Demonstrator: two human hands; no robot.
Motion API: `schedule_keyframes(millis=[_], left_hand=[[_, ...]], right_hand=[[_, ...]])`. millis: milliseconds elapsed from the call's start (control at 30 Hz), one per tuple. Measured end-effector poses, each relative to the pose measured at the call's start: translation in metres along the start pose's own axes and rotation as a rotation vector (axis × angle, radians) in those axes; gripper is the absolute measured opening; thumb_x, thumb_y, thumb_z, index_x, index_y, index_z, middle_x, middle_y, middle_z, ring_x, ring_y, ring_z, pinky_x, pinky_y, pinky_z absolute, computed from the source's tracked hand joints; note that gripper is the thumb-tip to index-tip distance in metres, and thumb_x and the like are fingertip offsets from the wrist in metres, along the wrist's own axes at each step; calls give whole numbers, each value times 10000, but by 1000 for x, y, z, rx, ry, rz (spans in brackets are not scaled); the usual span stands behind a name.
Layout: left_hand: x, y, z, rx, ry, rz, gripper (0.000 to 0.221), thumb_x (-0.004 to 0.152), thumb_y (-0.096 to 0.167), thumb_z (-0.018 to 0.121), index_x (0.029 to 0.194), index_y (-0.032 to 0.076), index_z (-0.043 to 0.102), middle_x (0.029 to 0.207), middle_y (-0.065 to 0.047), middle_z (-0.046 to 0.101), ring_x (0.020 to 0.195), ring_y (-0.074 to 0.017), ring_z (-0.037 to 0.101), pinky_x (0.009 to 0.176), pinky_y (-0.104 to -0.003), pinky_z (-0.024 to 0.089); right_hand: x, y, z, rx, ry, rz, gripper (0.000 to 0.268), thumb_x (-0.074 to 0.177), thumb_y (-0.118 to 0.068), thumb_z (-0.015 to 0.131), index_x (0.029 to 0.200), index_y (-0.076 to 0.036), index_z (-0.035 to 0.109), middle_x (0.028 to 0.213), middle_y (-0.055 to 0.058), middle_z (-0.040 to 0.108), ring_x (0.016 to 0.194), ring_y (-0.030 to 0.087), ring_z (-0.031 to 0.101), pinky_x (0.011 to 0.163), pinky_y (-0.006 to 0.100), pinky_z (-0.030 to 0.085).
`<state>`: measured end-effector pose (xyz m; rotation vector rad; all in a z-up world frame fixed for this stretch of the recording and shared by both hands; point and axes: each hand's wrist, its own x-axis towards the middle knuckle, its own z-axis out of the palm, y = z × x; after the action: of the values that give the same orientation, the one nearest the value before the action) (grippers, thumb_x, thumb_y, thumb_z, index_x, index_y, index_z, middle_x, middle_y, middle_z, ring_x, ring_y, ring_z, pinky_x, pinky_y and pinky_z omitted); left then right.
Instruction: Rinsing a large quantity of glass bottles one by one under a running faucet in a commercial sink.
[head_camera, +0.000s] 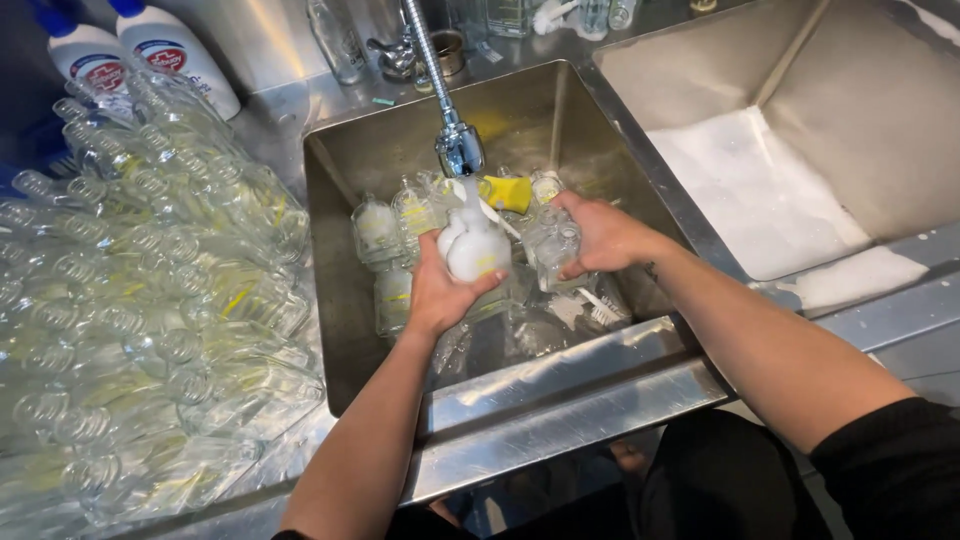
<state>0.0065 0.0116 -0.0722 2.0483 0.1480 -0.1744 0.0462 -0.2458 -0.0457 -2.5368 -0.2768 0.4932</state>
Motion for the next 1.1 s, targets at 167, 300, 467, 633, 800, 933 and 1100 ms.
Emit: schedule_keyframes(millis=[167,300,467,633,800,933,1100], left_hand=[[-8,12,-3,6,-51,-5,987,593,416,950,1375,177,398,1347,-198,633,1329,-378,569,1119,-490,468],[-5,7,-4,0,-78,-6,998,583,441,953,1369,183,394,1356,-193,627,1335,-375,563,1122,-494,467],[-5,3,-6,17,-99,-12,1012,585,467,945,1388,206,387,1376,-183,611,1350,-362,547,1140,-490,456],[-5,1,-6,-8,-107,6,1001,593,460,944,1385,189,394,1378,-203,606,1354,-375,541,1141,-490,451],[-5,1,-3,-10,-116,4,1014,586,466,947,1389,186,395,1386,-200,600,1358,-369,539,1145,-488,445],[-7,6,-4,-16,-122,0,1014,596,461,944,1398,171,394,1381,-213,600,1357,-380,539,1148,-494,438],[-4,2,-3,-14,-112,-12,1025,597,465,949,1408,179,391,1376,-204,601,1355,-369,542,1145,-490,440]], right_hand=[[-1,1,4,-53,-82,0,955,579,-287,974,1379,-96,488,1257,267,671,1258,447,600,1067,557,493],[-5,2,0,-24,-120,-21,948,560,-264,969,1364,-70,505,1241,290,669,1243,468,601,1053,562,499],[14,28,8,54,-120,-73,1012,531,-279,990,1393,-92,494,1297,250,649,1272,440,589,1076,530,485],[16,31,11,62,-132,-151,1057,518,-269,993,1419,-55,482,1338,270,616,1302,454,558,1106,549,459],[18,37,12,18,-180,-173,1002,512,-297,997,1359,-28,534,1296,259,642,1260,451,591,1084,537,481],[20,42,18,-10,-182,-133,992,521,-321,993,1358,-79,519,1245,228,674,1226,422,622,1050,524,508],[21,43,17,-37,-186,-86,1015,519,-346,995,1376,-115,503,1240,209,682,1221,405,633,1039,522,514]])
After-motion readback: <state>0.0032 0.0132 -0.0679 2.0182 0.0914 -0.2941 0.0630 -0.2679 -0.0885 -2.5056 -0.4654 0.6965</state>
